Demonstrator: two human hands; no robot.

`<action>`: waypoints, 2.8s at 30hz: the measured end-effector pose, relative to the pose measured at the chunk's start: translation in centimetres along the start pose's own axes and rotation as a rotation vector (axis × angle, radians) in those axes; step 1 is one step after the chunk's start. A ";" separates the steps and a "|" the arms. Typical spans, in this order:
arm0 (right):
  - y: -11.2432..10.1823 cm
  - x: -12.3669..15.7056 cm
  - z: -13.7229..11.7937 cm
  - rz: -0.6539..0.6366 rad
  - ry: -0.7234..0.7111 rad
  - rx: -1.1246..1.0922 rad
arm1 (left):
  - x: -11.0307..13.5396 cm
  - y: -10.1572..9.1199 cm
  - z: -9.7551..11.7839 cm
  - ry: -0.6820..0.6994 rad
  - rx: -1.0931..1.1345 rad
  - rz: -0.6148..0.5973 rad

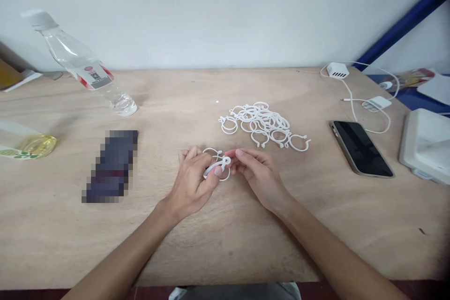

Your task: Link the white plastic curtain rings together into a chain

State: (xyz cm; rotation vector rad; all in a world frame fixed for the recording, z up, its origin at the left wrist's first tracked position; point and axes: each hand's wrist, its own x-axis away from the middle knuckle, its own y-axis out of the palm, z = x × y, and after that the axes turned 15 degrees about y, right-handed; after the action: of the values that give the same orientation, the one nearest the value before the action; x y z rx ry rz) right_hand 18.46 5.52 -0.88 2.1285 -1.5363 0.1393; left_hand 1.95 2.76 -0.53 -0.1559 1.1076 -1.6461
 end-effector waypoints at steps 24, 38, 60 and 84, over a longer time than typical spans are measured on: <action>0.9 1.3 -0.9 0.080 -0.063 0.338 | -0.2 0.0 0.4 -0.020 0.164 -0.026; -5.5 -0.5 -2.8 0.821 -0.149 1.239 | 0.0 -0.1 -0.8 -0.033 -0.156 0.018; -2.2 0.5 -2.1 0.161 -0.250 0.650 | 0.1 -0.7 -0.4 -0.026 -0.159 0.128; -0.8 0.1 -1.4 0.058 0.060 0.202 | -0.3 0.0 0.2 -0.264 0.344 0.237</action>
State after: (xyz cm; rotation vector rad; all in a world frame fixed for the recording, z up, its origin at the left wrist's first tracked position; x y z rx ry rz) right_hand 19.49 6.24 0.13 2.2111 -1.6090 0.3900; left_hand 2.15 2.89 -0.28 -0.0151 0.6079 -1.5250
